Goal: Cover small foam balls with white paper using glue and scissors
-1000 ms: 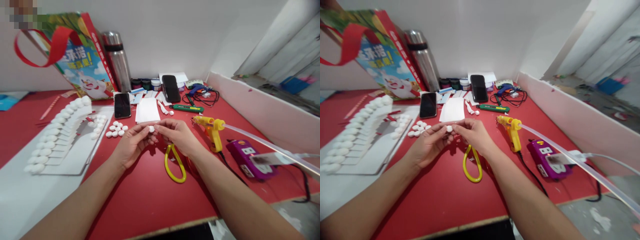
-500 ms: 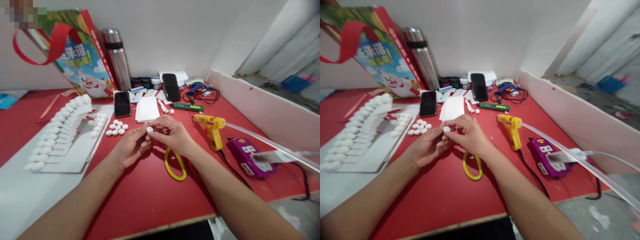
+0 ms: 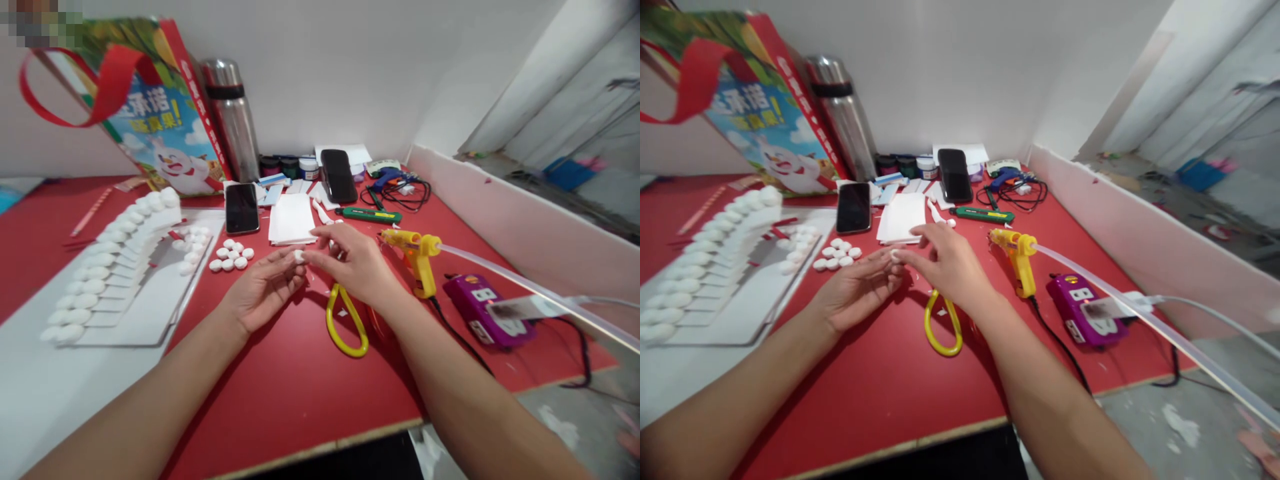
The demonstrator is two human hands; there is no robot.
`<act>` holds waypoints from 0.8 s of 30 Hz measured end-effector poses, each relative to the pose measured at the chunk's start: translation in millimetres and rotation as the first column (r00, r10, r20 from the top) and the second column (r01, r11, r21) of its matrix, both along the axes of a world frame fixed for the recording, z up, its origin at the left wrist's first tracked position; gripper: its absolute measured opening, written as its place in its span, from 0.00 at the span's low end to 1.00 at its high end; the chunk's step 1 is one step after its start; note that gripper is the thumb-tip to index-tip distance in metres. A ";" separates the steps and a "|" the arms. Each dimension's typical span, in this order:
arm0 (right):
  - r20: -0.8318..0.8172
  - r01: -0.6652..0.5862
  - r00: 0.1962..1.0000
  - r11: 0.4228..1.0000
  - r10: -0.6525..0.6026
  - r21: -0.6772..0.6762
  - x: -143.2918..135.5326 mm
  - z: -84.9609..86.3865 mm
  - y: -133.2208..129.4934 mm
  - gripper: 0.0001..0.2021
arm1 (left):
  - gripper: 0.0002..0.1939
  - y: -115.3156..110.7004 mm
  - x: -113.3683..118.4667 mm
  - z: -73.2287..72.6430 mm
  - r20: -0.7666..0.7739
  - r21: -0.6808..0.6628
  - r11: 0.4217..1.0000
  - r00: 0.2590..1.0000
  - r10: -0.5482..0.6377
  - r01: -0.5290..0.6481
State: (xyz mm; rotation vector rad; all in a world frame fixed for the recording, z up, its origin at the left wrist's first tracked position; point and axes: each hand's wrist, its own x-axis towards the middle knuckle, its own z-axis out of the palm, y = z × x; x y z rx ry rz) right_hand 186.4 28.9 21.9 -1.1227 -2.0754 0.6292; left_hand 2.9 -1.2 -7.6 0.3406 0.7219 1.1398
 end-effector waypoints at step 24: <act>0.328 0.301 0.927 0.881 -0.182 -0.364 57.9 12.3 -64.3 0.15 | 0.08 -7.1 -2.0 10.0 -0.051 0.027 1.000 0.999 -0.008 0.009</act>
